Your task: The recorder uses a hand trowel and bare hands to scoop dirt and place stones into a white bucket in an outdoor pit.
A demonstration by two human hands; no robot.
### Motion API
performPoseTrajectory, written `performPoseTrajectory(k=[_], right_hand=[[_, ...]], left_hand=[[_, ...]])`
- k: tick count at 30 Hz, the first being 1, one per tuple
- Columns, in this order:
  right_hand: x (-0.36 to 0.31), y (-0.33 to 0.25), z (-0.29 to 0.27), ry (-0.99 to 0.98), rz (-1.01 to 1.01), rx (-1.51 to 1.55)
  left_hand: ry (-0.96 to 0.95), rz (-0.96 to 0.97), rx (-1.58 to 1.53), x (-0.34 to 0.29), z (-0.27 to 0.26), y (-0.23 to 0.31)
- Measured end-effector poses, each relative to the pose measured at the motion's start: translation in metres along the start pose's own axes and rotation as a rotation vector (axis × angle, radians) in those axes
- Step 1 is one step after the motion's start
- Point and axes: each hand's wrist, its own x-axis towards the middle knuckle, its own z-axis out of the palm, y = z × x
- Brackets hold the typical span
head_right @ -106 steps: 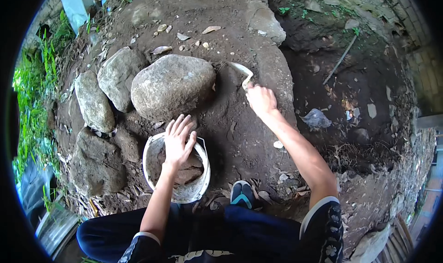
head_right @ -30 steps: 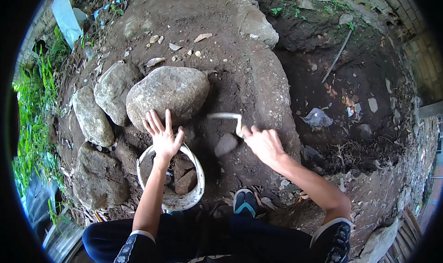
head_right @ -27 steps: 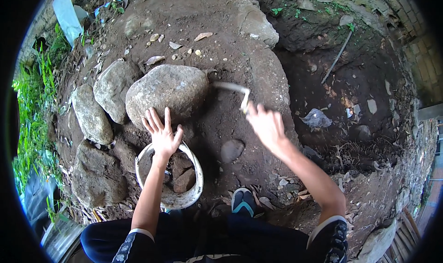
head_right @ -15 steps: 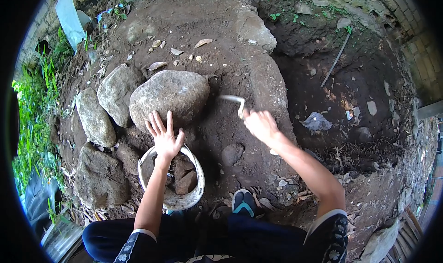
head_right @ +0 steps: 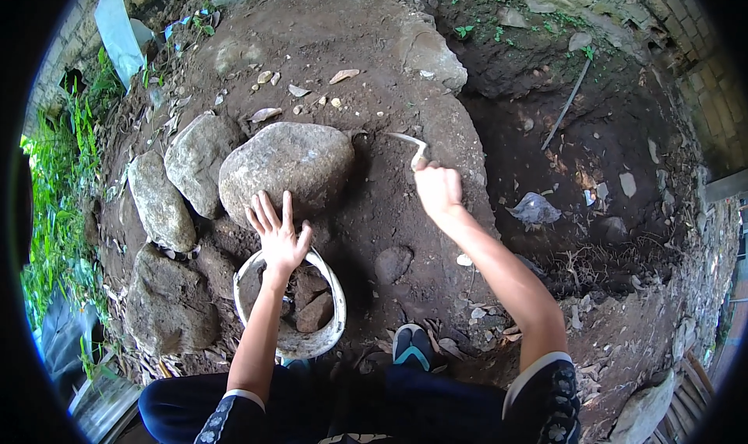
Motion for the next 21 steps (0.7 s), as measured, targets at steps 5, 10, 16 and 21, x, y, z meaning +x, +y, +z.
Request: performPoseTrajectory(k=[5, 10, 16, 21], right_hand=[[0.003, -0.021, -0.001, 0.033, -0.061, 0.013], [-0.056, -0.024, -0.028, -0.035, -0.235, 0.280], [-0.126, -0.050, -0.042, -0.115, -0.452, 0.382], [-0.054, -0.005, -0.064, 0.004, -0.075, 0.093]], left_hand=[[-0.002, 0.004, -0.021, 0.001, -0.002, 0.001], [0.007, 0.002, -0.010, 0.000, -0.004, -0.005], [0.010, 0.000, -0.034, -0.001, -0.001, 0.001], [0.021, 0.013, -0.021, -0.002, -0.001, -0.004]])
